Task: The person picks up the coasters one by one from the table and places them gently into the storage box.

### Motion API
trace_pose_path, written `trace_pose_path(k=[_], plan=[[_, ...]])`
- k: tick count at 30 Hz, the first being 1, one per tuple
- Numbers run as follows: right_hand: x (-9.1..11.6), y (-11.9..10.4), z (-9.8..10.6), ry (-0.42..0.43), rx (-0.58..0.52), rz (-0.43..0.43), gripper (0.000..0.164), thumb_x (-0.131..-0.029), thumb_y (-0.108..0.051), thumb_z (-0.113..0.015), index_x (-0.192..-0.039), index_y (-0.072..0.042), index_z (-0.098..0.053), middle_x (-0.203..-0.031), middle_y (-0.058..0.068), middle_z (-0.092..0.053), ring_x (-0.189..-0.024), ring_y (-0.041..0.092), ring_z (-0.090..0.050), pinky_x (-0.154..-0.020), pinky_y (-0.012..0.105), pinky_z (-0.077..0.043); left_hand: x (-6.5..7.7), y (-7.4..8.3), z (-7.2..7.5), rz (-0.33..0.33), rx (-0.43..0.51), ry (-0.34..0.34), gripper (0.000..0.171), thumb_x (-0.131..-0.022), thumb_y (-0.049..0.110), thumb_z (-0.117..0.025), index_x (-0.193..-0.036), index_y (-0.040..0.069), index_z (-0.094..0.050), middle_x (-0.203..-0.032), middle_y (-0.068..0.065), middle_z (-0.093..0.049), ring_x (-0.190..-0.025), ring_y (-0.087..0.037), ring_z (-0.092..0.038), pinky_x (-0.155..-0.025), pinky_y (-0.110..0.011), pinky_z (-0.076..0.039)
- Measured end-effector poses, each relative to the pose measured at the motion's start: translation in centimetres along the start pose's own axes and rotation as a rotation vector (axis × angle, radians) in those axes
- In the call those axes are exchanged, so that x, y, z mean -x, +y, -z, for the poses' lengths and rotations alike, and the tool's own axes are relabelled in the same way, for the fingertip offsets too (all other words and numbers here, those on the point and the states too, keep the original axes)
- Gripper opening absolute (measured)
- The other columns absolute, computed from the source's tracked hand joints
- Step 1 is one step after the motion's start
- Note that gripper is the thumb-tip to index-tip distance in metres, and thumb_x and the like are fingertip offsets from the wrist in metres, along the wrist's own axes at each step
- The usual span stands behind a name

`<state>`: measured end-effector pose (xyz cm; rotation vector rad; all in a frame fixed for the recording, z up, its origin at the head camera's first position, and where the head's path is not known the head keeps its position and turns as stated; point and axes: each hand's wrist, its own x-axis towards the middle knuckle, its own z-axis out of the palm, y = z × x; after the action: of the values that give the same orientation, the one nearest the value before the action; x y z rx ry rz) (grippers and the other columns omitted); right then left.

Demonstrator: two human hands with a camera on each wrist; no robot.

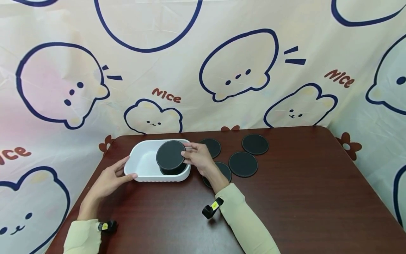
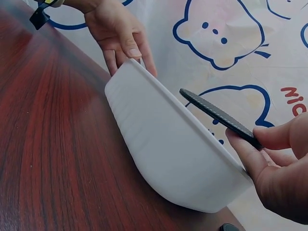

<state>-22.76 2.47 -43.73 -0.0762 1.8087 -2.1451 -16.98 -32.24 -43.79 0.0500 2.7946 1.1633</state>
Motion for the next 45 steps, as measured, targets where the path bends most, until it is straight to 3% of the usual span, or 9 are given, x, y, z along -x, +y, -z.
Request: trace_pose_path(k=[12,18,21,25,27,30,35,45], plan=[[0.1,-0.1,0.0,0.001,0.063,0.028,0.044,-0.104,-0.001,-0.068,-0.147,-0.003,-0.062,-0.132,0.022,-0.074,-0.095,0.011,-0.075,-0.081,0.025,-0.066,0.1,0.0,-0.1,-0.008,-0.004,0.002,0.103,-0.094,0.046,-0.083,-0.17,0.006,-0.027,-0.166,-0.031,-0.042,-0.142,-0.047,-0.058,-0.107,-0.054,-0.055],[0.3,-0.1,-0.1,0.001,0.137,0.068,0.043,-0.104,-0.004,-0.069,-0.147,-0.006,-0.064,-0.136,0.021,-0.072,-0.11,0.021,-0.076,-0.091,0.035,-0.066,0.1,0.1,0.0,-0.015,-0.008,0.002,0.102,-0.094,0.045,-0.083,-0.17,0.005,-0.027,-0.165,-0.031,-0.043,-0.142,-0.046,-0.058,-0.107,-0.054,-0.055],[0.5,-0.2,-0.2,0.014,0.299,0.15,0.041,-0.104,-0.009,-0.071,-0.145,-0.008,-0.068,-0.137,0.018,-0.073,-0.12,0.026,-0.074,-0.098,0.04,-0.065,0.0,0.1,0.0,-0.014,-0.005,0.0,0.101,-0.095,0.044,-0.083,-0.17,0.005,-0.027,-0.165,-0.031,-0.043,-0.142,-0.046,-0.058,-0.107,-0.054,-0.055],[0.8,-0.5,-0.2,0.097,0.624,0.324,0.038,-0.101,-0.019,-0.076,-0.138,-0.008,-0.073,-0.141,0.012,-0.072,-0.114,0.029,-0.072,-0.093,0.04,-0.062,0.0,0.0,0.0,-0.015,-0.008,-0.006,0.1,-0.096,0.043,-0.082,-0.17,0.005,-0.027,-0.165,-0.031,-0.044,-0.142,-0.046,-0.059,-0.107,-0.055,-0.055],[0.9,-0.7,0.0,0.133,0.716,0.376,0.039,-0.1,-0.022,-0.078,-0.136,-0.008,-0.074,-0.144,0.011,-0.07,-0.115,0.031,-0.072,-0.094,0.043,-0.061,0.0,0.1,0.0,-0.015,-0.012,-0.006,0.101,-0.096,0.043,-0.082,-0.17,0.004,-0.027,-0.165,-0.031,-0.044,-0.142,-0.046,-0.059,-0.107,-0.055,-0.055],[1.1,-1.1,0.6,0.125,0.708,0.368,0.039,-0.1,-0.023,-0.078,-0.136,-0.007,-0.074,-0.146,0.013,-0.069,-0.122,0.033,-0.073,-0.099,0.045,-0.062,0.0,0.1,0.0,-0.009,-0.01,-0.005,0.101,-0.095,0.044,-0.082,-0.17,0.005,-0.027,-0.165,-0.031,-0.044,-0.143,-0.045,-0.058,-0.108,-0.055,-0.055],[1.4,-1.7,1.8,0.094,0.635,0.273,0.042,-0.101,-0.025,-0.077,-0.14,-0.01,-0.071,-0.141,0.014,-0.072,-0.133,0.031,-0.069,-0.105,0.049,-0.061,0.0,0.1,0.0,-0.008,-0.009,-0.004,0.1,-0.096,0.042,-0.082,-0.17,0.005,-0.027,-0.165,-0.031,-0.044,-0.143,-0.046,-0.058,-0.108,-0.056,-0.055],[1.5,-1.7,4.0,0.032,0.543,0.215,0.04,-0.102,-0.023,-0.075,-0.138,-0.007,-0.071,-0.135,0.011,-0.075,-0.126,0.029,-0.072,-0.103,0.045,-0.061,0.1,0.1,0.0,-0.014,-0.007,0.0,0.101,-0.095,0.045,-0.083,-0.17,0.006,-0.028,-0.164,-0.031,-0.046,-0.141,-0.046,-0.059,-0.107,-0.057,-0.055]])
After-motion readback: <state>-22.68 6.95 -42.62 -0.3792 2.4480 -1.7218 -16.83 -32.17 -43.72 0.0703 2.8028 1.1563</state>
